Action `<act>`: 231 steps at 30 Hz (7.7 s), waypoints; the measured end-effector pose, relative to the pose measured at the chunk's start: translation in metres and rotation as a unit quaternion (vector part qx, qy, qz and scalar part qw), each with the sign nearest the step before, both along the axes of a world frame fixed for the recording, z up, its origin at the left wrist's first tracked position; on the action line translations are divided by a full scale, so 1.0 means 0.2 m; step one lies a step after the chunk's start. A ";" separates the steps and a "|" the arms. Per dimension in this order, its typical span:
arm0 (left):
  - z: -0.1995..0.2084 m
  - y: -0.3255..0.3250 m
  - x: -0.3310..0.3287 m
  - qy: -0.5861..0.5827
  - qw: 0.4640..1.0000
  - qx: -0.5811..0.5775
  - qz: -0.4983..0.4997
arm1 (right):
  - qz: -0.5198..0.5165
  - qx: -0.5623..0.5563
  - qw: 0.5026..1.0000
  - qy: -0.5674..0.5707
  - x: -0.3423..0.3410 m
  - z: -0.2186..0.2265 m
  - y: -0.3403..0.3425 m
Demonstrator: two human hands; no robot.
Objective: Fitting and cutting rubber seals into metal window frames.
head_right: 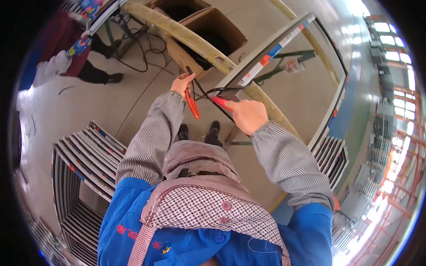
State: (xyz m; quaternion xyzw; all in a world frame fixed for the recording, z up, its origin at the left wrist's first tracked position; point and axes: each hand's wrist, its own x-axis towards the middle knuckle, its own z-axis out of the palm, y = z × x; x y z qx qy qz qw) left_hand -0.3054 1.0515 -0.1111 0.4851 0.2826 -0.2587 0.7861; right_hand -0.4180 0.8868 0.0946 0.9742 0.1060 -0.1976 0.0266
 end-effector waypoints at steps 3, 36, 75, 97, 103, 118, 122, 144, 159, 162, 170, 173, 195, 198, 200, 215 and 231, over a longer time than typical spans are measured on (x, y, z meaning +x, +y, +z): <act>-0.09 0.08 -0.03 -0.005 0.999 0.040 0.008 | -0.003 0.032 0.999 0.026 -0.29 0.02 -0.28; 0.03 -0.39 -0.63 -0.128 0.940 0.305 -0.086 | -0.830 0.429 0.250 -0.255 -2.39 -0.76 -0.60; -0.30 -0.29 -0.09 -0.274 0.758 0.157 -0.570 | -0.760 0.464 -0.005 -0.456 -1.86 -1.08 0.14; 1.15 -0.18 -0.34 -0.423 0.838 0.029 -0.344 | -0.724 0.554 0.203 -0.357 -1.33 -0.88 0.17; 1.84 0.27 -0.02 -0.644 0.737 -0.206 -0.019 | -0.700 0.329 0.416 -0.478 -1.00 -0.68 0.18; 0.05 0.46 0.54 -0.226 0.924 0.212 -0.226 | -0.501 -0.007 0.794 -0.344 -0.40 -0.52 0.14; -0.27 0.39 0.51 -0.518 0.790 0.213 -0.251 | -0.517 -0.081 0.738 -0.425 -0.35 -0.46 0.32; -0.21 -0.21 -0.12 -0.538 0.338 -0.048 -0.771 | -0.657 0.706 -0.151 -0.216 -0.18 -0.54 1.11; -0.28 -0.07 -0.22 -0.399 0.546 -0.004 -0.737 | -0.571 0.721 -0.282 -0.273 0.08 -0.59 1.03; -0.28 -0.05 -0.22 -0.390 0.550 0.012 -0.739 | -0.557 0.725 -0.297 -0.278 0.09 -0.58 1.03; -0.14 -0.04 -0.27 -0.311 0.590 0.039 -0.744 | -0.526 0.732 -0.311 -0.300 0.09 -0.61 1.01; -0.18 -0.02 -0.28 -0.305 0.606 0.014 -0.735 | -0.534 0.719 -0.327 -0.302 0.10 -0.58 0.99; -0.14 -0.03 -0.29 -0.071 0.693 -0.060 -0.715 | -0.739 0.637 0.052 -0.212 -0.32 -0.61 1.16; -0.20 -0.02 -0.28 0.069 0.710 -0.099 -0.694 | -0.733 0.647 0.068 -0.198 -0.35 -0.65 1.20; -0.22 -0.01 -0.28 0.230 0.715 -0.159 -0.641 | -0.718 0.672 0.043 -0.175 -0.34 -0.67 1.20; -0.26 0.01 -0.36 0.278 0.720 -0.221 -0.596 | -0.731 0.663 -0.008 -0.161 -0.25 -0.68 1.10; -0.28 0.00 -0.37 0.275 0.735 -0.223 -0.579 | -0.767 0.620 0.086 -0.142 -0.31 -0.77 1.09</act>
